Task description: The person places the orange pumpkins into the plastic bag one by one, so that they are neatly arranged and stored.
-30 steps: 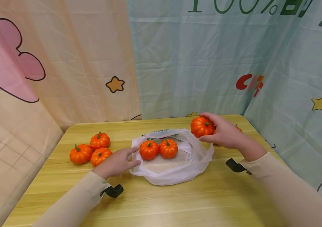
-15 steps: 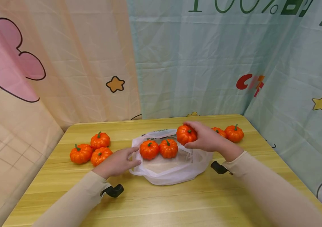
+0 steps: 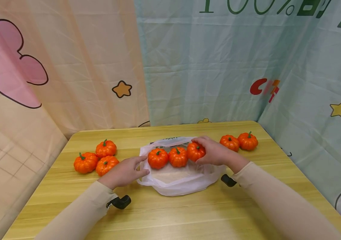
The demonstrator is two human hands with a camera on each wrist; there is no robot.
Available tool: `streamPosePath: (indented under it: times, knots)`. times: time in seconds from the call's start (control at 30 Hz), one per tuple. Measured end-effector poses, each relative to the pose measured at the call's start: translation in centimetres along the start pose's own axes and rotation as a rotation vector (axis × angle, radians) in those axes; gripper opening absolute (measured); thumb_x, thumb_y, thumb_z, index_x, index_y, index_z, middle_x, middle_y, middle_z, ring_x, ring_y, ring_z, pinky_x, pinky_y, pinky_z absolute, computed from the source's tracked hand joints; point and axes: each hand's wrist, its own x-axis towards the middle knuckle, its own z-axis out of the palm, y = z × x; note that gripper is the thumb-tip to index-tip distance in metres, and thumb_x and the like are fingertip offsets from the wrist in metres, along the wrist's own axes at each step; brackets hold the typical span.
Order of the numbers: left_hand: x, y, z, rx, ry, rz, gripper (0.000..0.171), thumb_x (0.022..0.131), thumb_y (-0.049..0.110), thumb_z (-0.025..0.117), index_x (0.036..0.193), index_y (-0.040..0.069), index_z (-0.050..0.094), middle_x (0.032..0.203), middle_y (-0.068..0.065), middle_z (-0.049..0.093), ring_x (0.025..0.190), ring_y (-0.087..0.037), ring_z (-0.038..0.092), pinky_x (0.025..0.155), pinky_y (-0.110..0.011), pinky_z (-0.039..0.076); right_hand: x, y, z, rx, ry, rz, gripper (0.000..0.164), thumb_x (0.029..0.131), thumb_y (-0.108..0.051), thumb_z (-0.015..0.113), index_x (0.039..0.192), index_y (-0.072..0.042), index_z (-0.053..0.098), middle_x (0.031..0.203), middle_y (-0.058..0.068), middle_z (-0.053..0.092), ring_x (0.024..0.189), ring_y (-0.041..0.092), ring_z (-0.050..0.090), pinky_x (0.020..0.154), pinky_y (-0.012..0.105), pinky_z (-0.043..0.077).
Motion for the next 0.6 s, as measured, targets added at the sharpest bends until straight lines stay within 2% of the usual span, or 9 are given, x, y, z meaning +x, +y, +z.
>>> streamPosePath:
  times: [0.23,0.37,0.6]
  knots:
    - [0.0,-0.1,0.1,0.012,0.002,-0.003,0.071,0.099,0.046,0.072,0.159,0.015,0.049,0.154,-0.017,0.057,0.104,-0.025,0.059,0.075,-0.035,0.049,0.5,0.9,0.4,-0.028,-0.019,0.042,0.090,0.086,-0.022,0.088,0.162,-0.019,0.041,0.163,0.016,0.038,0.139,0.041,0.050,0.113,0.062,0.046]
    - [0.1,-0.1,0.1,-0.002,-0.005,-0.007,0.072,0.098,0.045,0.072,0.159,0.015,0.048,0.155,-0.018,0.056,0.101,-0.025,0.059,0.068,-0.035,0.048,0.8,1.3,0.7,-0.055,-0.023,0.050,0.090,0.086,-0.023,0.088,0.163,-0.020,0.042,0.165,0.016,0.037,0.145,0.043,0.040,0.116,0.065,0.041]
    - [0.0,-0.1,0.1,-0.007,-0.009,-0.015,0.074,0.098,0.046,0.072,0.160,0.016,0.047,0.155,-0.018,0.056,0.105,-0.025,0.059,0.070,-0.034,0.048,1.0,1.6,1.1,-0.040,-0.031,0.072,0.095,0.084,-0.021,0.088,0.165,-0.021,0.037,0.169,0.016,0.033,0.148,0.045,0.035,0.119,0.065,0.037]
